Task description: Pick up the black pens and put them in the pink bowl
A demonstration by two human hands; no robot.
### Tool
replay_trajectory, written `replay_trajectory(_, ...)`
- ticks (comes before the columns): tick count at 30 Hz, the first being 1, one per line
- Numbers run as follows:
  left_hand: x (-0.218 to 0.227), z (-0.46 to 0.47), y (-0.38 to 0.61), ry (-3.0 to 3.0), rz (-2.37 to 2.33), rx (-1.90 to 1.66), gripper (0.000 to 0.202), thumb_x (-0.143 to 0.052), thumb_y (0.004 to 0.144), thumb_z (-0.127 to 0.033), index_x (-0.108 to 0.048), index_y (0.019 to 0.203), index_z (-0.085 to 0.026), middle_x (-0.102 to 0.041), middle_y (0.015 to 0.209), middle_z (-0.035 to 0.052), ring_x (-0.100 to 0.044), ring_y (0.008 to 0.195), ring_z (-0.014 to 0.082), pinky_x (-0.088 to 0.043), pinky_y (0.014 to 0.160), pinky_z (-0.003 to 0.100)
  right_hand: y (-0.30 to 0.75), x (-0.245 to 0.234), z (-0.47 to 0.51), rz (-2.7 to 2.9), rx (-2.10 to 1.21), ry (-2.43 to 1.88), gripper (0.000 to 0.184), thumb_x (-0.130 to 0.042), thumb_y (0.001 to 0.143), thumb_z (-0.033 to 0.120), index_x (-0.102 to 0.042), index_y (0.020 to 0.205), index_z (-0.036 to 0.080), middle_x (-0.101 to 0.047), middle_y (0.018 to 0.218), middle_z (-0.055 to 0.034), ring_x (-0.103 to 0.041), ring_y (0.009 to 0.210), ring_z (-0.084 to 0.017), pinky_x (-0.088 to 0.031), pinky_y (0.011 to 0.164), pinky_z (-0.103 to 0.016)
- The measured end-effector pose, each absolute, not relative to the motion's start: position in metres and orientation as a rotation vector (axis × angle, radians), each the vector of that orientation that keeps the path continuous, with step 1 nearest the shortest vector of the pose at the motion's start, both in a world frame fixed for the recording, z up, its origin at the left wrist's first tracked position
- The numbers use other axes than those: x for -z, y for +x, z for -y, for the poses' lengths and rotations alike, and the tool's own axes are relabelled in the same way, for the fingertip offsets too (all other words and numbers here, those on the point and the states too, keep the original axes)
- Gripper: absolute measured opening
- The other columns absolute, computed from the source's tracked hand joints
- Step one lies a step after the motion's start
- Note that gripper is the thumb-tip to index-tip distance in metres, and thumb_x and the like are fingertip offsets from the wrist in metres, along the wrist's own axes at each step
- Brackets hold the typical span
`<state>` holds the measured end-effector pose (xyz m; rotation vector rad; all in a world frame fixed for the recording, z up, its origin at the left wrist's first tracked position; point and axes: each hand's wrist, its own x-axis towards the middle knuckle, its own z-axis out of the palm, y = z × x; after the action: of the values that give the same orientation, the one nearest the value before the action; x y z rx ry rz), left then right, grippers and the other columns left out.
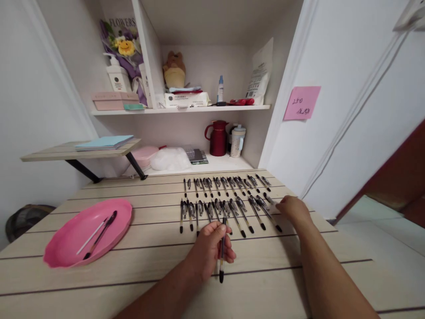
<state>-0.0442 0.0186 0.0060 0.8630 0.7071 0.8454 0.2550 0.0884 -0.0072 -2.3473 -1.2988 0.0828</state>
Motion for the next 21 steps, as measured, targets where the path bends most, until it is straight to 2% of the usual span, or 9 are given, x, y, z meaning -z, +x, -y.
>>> replay_trajectory(2, -0.006, -0.018, -0.044, 0.886, -0.688, -0.831, 0.030, -0.056, 0.072, -0.044, -0.051, 0.081, -0.016, -0.052, 0.057, -0.0041, -0.052, 0.039, 0.0100, -0.040, 0.040, 0.022, 0.243, -0.005, -0.085, 1.235, -0.241, -2.172, 0.010, -0.057, 0.060, 0.025, -0.061, 0.065, 0.018, -0.064, 0.064, -0.0093, -0.059, 0.065, -0.023, -0.040, 0.056, -0.031)
replay_trajectory(4, -0.006, -0.017, -0.043, 0.907, -0.676, -0.828, 0.030, -0.056, 0.072, -0.044, -0.051, 0.082, -0.016, -0.052, 0.056, -0.0041, -0.051, 0.038, 0.0096, -0.040, 0.039, 0.022, 0.221, -0.016, -0.082, 1.169, -0.544, -1.825, 0.015, -0.058, 0.062, 0.029, -0.062, 0.073, 0.018, -0.061, 0.059, -0.0042, -0.055, 0.057, -0.018, -0.040, 0.052, -0.029)
replay_trajectory(6, -0.006, -0.016, -0.043, 0.919, -0.671, -0.833, 0.029, -0.056, 0.073, -0.043, -0.052, 0.082, -0.015, -0.052, 0.056, -0.0041, -0.051, 0.037, 0.0093, -0.040, 0.039, 0.021, 0.192, -0.025, -0.078, 1.099, -0.834, -1.496, 0.024, -0.062, 0.063, 0.035, -0.063, 0.081, 0.020, -0.059, 0.060, -0.0011, -0.052, 0.054, -0.014, -0.039, 0.050, -0.027)
replay_trajectory(9, -0.005, -0.017, -0.043, 0.924, -0.675, -0.841, 0.029, -0.056, 0.073, -0.041, -0.052, 0.083, -0.015, -0.052, 0.055, -0.0041, -0.050, 0.036, 0.0089, -0.040, 0.038, 0.021, 0.150, -0.031, -0.070, 1.054, -1.093, -1.233, 0.028, -0.070, 0.058, 0.039, -0.063, 0.078, 0.019, -0.059, 0.063, 0.0004, -0.048, 0.051, -0.010, -0.037, 0.048, -0.023)
replay_trajectory(15, -0.001, -0.020, -0.043, 0.917, -0.670, -0.850, 0.029, -0.056, 0.073, -0.042, -0.052, 0.084, -0.015, -0.052, 0.055, -0.0045, -0.048, 0.035, 0.0080, -0.040, 0.036, 0.020, 0.110, -0.034, -0.055, 1.037, -1.312, -1.044, 0.029, -0.074, 0.057, 0.038, -0.061, 0.073, 0.018, -0.063, 0.073, -0.0023, -0.050, 0.058, -0.009, -0.039, 0.054, -0.022)
replay_trajectory(21, 0.000, -0.021, -0.044, 0.913, -0.681, -0.841, 0.032, -0.057, 0.072, -0.044, -0.052, 0.084, -0.015, -0.053, 0.055, -0.0042, -0.049, 0.035, 0.0080, -0.040, 0.036, 0.020, 0.107, -0.038, -0.049, 1.097, -1.288, -1.032, 0.030, -0.074, 0.057, 0.041, -0.060, 0.070, 0.018, -0.056, 0.064, -0.0001, -0.047, 0.056, -0.010, -0.036, 0.051, -0.023)
